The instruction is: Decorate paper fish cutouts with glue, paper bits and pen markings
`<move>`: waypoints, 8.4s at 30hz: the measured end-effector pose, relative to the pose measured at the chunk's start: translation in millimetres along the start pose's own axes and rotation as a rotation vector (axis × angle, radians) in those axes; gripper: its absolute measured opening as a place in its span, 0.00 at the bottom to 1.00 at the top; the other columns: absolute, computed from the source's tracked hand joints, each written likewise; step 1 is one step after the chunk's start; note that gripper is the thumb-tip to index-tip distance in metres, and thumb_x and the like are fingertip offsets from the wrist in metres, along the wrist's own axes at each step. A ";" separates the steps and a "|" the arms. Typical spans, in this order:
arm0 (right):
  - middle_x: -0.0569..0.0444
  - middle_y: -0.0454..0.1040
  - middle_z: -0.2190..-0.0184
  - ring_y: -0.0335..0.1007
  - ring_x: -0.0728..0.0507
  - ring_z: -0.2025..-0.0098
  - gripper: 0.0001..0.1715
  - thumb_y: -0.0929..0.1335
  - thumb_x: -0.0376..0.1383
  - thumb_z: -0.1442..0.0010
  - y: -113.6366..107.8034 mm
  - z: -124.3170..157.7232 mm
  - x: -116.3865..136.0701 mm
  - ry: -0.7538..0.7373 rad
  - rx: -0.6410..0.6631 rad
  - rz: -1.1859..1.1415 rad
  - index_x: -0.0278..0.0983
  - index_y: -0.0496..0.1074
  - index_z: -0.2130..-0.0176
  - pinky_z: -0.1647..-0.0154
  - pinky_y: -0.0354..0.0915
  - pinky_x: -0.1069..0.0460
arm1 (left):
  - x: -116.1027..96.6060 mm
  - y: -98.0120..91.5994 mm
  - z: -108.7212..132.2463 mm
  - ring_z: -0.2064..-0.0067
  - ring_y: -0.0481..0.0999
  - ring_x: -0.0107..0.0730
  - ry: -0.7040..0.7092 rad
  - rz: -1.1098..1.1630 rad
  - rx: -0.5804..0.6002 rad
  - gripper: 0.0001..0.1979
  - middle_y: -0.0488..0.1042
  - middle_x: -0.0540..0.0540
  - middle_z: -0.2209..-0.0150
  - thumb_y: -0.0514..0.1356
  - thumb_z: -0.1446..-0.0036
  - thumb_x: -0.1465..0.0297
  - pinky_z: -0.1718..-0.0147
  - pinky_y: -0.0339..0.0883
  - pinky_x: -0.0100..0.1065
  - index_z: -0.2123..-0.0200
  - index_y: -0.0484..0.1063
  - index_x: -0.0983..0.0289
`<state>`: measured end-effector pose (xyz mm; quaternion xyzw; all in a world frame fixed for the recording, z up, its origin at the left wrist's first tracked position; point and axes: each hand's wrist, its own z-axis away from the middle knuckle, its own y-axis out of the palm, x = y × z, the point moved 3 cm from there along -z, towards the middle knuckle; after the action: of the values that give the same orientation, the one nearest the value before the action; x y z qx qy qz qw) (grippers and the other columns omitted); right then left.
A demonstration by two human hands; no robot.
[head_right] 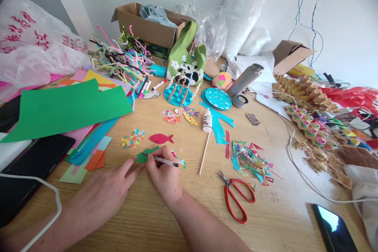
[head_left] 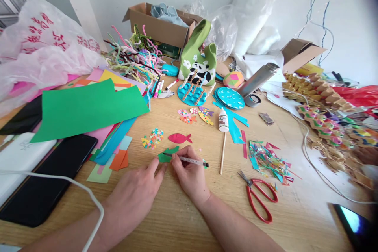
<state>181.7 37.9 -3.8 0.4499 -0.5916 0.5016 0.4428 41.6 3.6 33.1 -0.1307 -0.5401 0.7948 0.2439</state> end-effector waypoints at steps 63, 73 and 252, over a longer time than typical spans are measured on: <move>0.62 0.62 0.82 0.55 0.50 0.82 0.08 0.67 0.34 0.46 -3.4 2.6 5.7 -0.043 0.056 -0.025 0.40 0.63 0.75 0.81 0.52 0.55 | 0.1 3.1 1.9 0.65 0.80 0.40 0.003 -0.003 0.002 0.30 0.72 0.61 0.52 0.48 0.42 0.85 0.69 0.77 0.41 0.38 0.64 0.62; 0.58 0.70 0.79 0.63 0.49 0.80 0.06 0.68 0.37 0.44 -0.7 0.5 2.9 -0.015 0.004 -0.043 0.39 0.68 0.71 0.79 0.60 0.55 | -0.9 4.4 0.9 0.64 0.80 0.38 -0.003 -0.022 -0.002 0.33 0.72 0.62 0.53 0.47 0.44 0.85 0.67 0.77 0.38 0.37 0.62 0.61; 0.50 0.80 0.64 0.78 0.43 0.62 0.08 0.63 0.36 0.30 -114.4 19.2 26.5 -0.261 -0.286 0.387 0.41 0.72 0.56 0.60 0.71 0.48 | 3.0 10.2 -1.9 0.63 0.82 0.38 -0.038 -0.018 -0.014 0.32 0.64 0.68 0.36 0.43 0.39 0.82 0.63 0.77 0.42 0.33 0.59 0.61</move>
<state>286.6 6.0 42.3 0.3224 -0.7834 0.4258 0.3179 37.4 3.6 23.2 -0.1124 -0.5512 0.7912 0.2400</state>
